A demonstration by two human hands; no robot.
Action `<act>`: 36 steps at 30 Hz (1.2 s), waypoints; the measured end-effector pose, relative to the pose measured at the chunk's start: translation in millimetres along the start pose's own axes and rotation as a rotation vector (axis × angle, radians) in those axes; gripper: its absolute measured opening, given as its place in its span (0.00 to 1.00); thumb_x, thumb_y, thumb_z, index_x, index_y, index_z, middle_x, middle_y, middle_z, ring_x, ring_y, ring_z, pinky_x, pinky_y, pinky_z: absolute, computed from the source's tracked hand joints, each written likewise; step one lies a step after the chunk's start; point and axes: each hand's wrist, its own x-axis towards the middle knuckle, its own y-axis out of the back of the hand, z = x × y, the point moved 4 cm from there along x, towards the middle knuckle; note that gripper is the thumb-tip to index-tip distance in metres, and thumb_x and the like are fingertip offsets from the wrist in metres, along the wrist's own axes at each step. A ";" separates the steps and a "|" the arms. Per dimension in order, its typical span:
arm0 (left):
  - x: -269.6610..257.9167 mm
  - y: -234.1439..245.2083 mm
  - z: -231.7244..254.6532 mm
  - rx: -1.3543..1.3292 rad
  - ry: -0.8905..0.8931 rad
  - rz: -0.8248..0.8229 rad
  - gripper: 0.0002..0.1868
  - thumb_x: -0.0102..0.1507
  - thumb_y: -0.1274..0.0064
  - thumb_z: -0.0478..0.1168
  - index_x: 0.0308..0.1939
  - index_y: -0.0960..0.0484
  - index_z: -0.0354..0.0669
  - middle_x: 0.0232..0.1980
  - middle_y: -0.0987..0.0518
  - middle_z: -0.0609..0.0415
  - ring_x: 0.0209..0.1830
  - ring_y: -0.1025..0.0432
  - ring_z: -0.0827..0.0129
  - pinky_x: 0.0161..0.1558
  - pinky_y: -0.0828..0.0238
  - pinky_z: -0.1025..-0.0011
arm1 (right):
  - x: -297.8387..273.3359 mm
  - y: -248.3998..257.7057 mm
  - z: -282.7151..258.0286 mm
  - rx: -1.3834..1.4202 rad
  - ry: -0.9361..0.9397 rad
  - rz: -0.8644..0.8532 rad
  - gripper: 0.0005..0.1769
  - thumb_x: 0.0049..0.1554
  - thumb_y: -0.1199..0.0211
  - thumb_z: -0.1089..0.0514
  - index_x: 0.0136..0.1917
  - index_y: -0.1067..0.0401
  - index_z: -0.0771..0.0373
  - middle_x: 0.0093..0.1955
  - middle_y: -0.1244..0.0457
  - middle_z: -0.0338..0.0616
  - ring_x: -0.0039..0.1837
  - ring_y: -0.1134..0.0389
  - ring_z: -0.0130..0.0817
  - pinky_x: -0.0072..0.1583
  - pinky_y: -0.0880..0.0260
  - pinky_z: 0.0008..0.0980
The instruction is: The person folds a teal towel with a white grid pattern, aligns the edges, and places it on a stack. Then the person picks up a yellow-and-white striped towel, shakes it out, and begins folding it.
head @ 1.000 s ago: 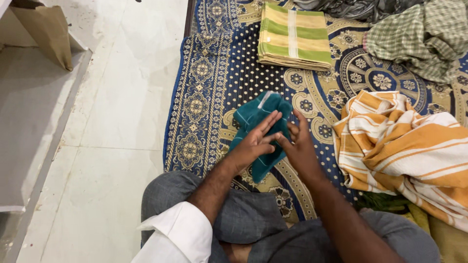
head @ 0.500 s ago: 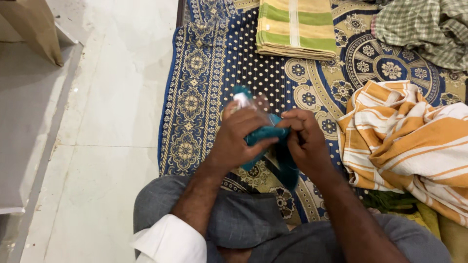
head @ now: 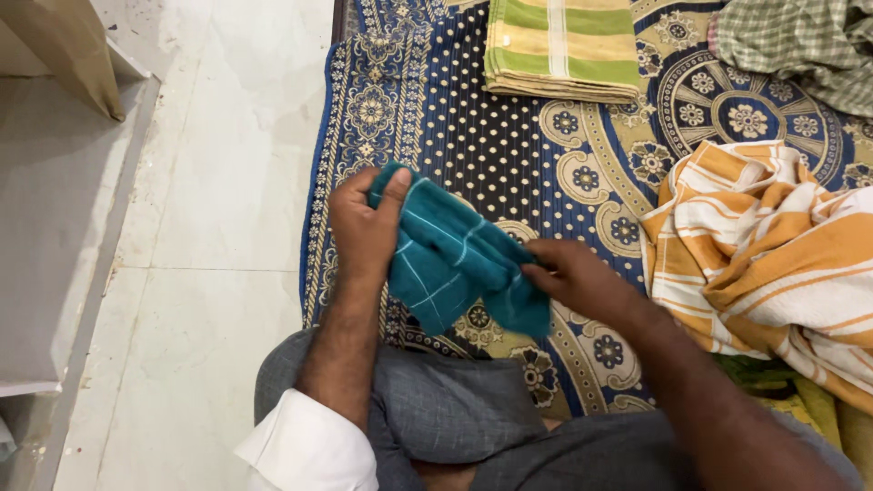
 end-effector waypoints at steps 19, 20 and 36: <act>2.7 -4.5 -14.8 -0.475 0.130 0.035 0.10 0.66 0.37 0.43 0.38 0.17 0.40 0.34 0.20 0.62 0.32 0.29 0.79 0.36 0.29 0.79 | -15.9 77.4 20.8 -0.059 0.137 0.252 0.08 0.59 0.35 0.57 0.48 0.22 0.64 0.36 0.32 0.39 0.40 0.33 0.26 0.43 0.33 0.29; 2.7 -7.8 -15.6 -0.456 0.138 -0.010 0.10 0.66 0.37 0.43 0.39 0.16 0.40 0.34 0.19 0.61 0.32 0.28 0.79 0.36 0.29 0.79 | -17.6 76.9 20.8 -0.110 0.137 0.237 0.09 0.57 0.35 0.58 0.49 0.22 0.65 0.35 0.31 0.38 0.40 0.32 0.25 0.42 0.33 0.27; 3.6 -15.0 -25.8 -0.210 0.125 -0.028 0.06 0.65 0.37 0.38 0.39 0.14 0.38 0.34 0.17 0.58 0.31 0.27 0.78 0.36 0.28 0.79 | -36.4 99.3 17.4 0.640 -0.064 0.592 0.11 0.69 0.47 0.55 0.50 0.30 0.64 0.49 0.30 0.52 0.48 0.24 0.39 0.50 0.20 0.32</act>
